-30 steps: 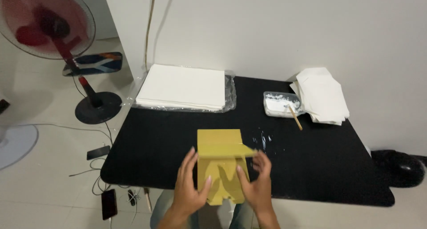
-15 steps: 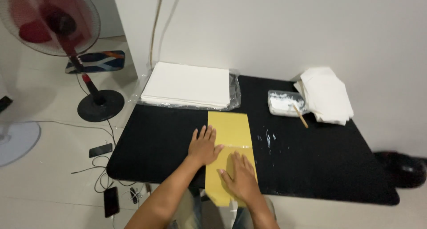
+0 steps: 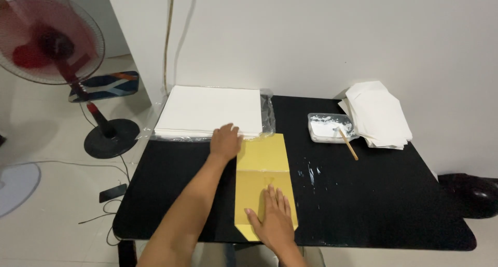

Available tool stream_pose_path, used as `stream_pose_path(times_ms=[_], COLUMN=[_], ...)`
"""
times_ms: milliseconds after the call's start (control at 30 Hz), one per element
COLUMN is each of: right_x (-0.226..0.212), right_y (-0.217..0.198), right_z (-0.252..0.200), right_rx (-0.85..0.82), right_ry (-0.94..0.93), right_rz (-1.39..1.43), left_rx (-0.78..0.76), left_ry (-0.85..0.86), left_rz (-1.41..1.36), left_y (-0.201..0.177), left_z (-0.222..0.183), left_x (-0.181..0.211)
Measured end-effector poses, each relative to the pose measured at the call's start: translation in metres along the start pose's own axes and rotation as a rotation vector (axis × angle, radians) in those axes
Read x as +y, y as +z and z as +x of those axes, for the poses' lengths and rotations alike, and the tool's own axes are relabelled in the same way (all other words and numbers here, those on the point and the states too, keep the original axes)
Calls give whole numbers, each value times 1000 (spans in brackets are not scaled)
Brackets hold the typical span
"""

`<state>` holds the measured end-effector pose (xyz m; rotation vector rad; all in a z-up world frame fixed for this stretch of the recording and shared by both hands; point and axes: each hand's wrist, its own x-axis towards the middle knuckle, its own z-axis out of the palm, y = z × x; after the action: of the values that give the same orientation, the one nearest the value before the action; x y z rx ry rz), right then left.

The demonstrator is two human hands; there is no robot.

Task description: Manually assembling paper bags by folding paper around a template and applying glue with a brush.

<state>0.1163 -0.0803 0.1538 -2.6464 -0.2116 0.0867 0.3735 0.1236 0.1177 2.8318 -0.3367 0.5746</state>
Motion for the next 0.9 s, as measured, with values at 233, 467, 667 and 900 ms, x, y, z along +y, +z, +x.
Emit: stream_pose_path(times_ms=[233,467,667,900], right_x=[-8,-11,-10,-8], right_y=[-8,-12,-9,-5], right_z=[12,15,15,14], right_rx=[26,13,19,63], right_ry=[-9,44,45,10], right_rz=[-31,15,6,-4], left_rx=[-525,-649,-701,-659], left_ry=[-54,-8,-11,72], left_rz=[33,118,81,171], left_y=[-9,-10,-13,-7], left_z=[55,80,82,75], left_x=[-22,-48,-50,-45])
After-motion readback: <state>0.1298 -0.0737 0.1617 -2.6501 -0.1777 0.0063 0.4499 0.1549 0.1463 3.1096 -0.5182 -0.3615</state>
